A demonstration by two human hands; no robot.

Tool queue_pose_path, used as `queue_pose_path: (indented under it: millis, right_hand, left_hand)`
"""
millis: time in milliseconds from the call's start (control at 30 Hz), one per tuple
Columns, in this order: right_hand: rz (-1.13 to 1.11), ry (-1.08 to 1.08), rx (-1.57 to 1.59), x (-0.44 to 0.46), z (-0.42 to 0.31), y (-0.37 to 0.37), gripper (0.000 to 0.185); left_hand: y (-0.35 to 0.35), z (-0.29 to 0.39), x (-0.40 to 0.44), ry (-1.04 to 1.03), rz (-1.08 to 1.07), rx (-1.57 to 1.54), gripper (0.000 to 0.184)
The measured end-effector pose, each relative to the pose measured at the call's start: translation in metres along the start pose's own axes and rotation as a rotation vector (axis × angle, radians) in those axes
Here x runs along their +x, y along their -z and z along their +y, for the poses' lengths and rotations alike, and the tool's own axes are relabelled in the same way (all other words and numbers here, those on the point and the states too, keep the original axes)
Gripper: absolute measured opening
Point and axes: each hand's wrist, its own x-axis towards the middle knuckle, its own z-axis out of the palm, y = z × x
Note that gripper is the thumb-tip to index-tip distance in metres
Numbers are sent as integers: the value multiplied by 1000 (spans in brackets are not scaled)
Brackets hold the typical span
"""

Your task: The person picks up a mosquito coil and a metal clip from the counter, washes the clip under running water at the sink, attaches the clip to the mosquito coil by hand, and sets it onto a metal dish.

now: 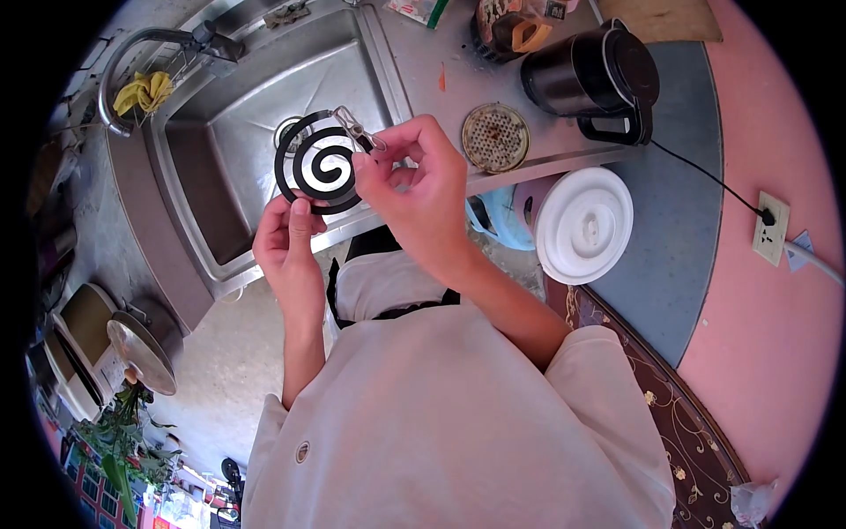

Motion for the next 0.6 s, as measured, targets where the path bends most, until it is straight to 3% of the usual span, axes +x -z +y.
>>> queue_pose_path:
  millis: [600]
  right_hand:
    - [-8, -84, 32, 3, 2, 2, 16]
  left_hand:
    - [-1, -4, -2, 10, -23, 50, 16]
